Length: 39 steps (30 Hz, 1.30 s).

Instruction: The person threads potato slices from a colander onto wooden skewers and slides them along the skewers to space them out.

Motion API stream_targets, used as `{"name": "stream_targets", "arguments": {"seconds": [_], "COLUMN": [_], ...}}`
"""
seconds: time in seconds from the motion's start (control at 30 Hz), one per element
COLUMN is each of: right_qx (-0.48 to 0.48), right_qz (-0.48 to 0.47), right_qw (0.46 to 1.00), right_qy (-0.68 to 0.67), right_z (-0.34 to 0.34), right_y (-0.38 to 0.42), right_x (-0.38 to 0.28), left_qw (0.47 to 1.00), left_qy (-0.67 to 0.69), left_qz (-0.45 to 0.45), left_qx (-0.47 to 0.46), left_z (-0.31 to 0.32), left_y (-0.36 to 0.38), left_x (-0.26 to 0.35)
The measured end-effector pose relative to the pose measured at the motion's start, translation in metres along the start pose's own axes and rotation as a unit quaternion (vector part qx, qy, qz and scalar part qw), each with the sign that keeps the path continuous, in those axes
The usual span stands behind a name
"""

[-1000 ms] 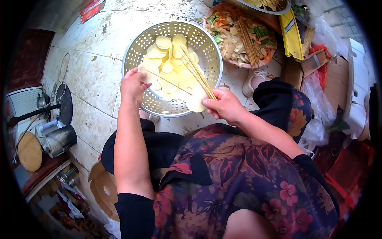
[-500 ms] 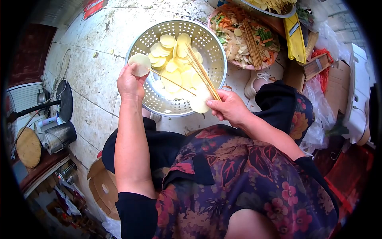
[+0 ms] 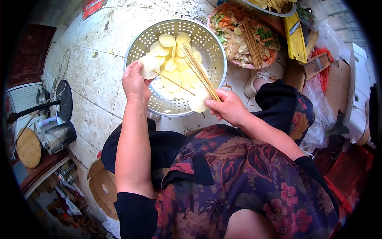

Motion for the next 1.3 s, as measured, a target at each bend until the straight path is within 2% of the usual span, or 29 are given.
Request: {"name": "stream_targets", "arguments": {"seconds": [0.2,0.3,0.37,0.4,0.43,0.5,0.53,0.77,0.87,0.93,0.97,1.03,1.07,1.1,1.17,1.2,1.3], "right_qx": [-0.003,0.006,0.012,0.013,0.023,0.038,0.040,0.037,0.046,0.049,0.051,0.053,0.056,0.056,0.058,0.059,0.065], "right_qz": [-0.014,-0.013,0.006,0.007,0.015,0.023,0.022,0.027,0.020,0.016,0.012,0.012,0.013,0.013,0.015,0.014,0.016], "right_qw": [1.000,1.000,1.000,1.000,1.000,0.999,0.998,0.998,0.997,0.996,0.996,0.996,0.995,0.995,0.995,0.995,0.996], "right_qy": [0.016,0.011,0.010,0.010,-0.010,-0.029,-0.040,-0.050,-0.061,-0.067,-0.073,-0.074,-0.077,-0.077,-0.076,-0.076,-0.067], "right_z": [0.001,0.000,-0.002,-0.001,-0.003,-0.006,-0.007,-0.006,-0.010,-0.012,-0.013,-0.013,-0.013,-0.013,-0.014,-0.014,-0.015], "right_y": [-0.001,0.000,0.000,0.000,-0.001,-0.002,-0.003,-0.004,-0.005,-0.005,-0.006,-0.005,-0.004,-0.005,-0.005,-0.005,-0.004], "right_x": [0.003,0.001,0.003,0.001,0.002,0.003,0.002,0.002,0.000,-0.001,-0.002,-0.004,-0.005,-0.005,-0.004,-0.004,-0.004], "left_qw": [1.000,0.999,0.988,0.980,0.980,0.949,0.946,0.947,0.960,0.973,0.973,0.920,0.857,0.857,0.719,0.708,0.717], "left_qy": [0.019,-0.004,-0.069,-0.062,-0.062,-0.082,-0.081,-0.064,-0.092,-0.208,-0.207,-0.385,-0.509,-0.509,-0.688,-0.700,-0.692], "left_qz": [0.006,-0.036,-0.100,-0.123,-0.125,-0.197,-0.202,-0.209,-0.194,-0.072,-0.072,-0.030,0.049,0.049,0.063,0.049,0.027], "left_qx": [-0.005,-0.035,-0.100,-0.140,-0.141,-0.233,-0.238,-0.236,-0.181,-0.075,-0.074,-0.070,-0.067,-0.067,-0.076,-0.076,-0.079], "left_z": [-0.001,0.010,0.026,0.035,0.038,0.061,0.066,0.067,0.055,0.025,0.021,0.008,0.011,0.005,0.021,0.024,0.022], "left_y": [-0.002,0.004,0.017,0.021,0.027,0.053,0.060,0.062,0.044,0.014,0.006,-0.013,-0.018,-0.022,-0.003,0.001,-0.004], "left_x": [-0.003,-0.010,-0.023,-0.035,-0.038,-0.061,-0.064,-0.065,-0.057,-0.038,-0.042,-0.053,-0.051,-0.062,-0.058,-0.058,-0.065]}}
Point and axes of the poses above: each hand's wrist, its own y-axis away from the middle knuckle, its own z-axis out of the palm, x = y × z, the point moved 10 cm from there along -y, towards the middle knuckle, and after that the axes turned 4 degrees about -y, right-handed, at the moved point
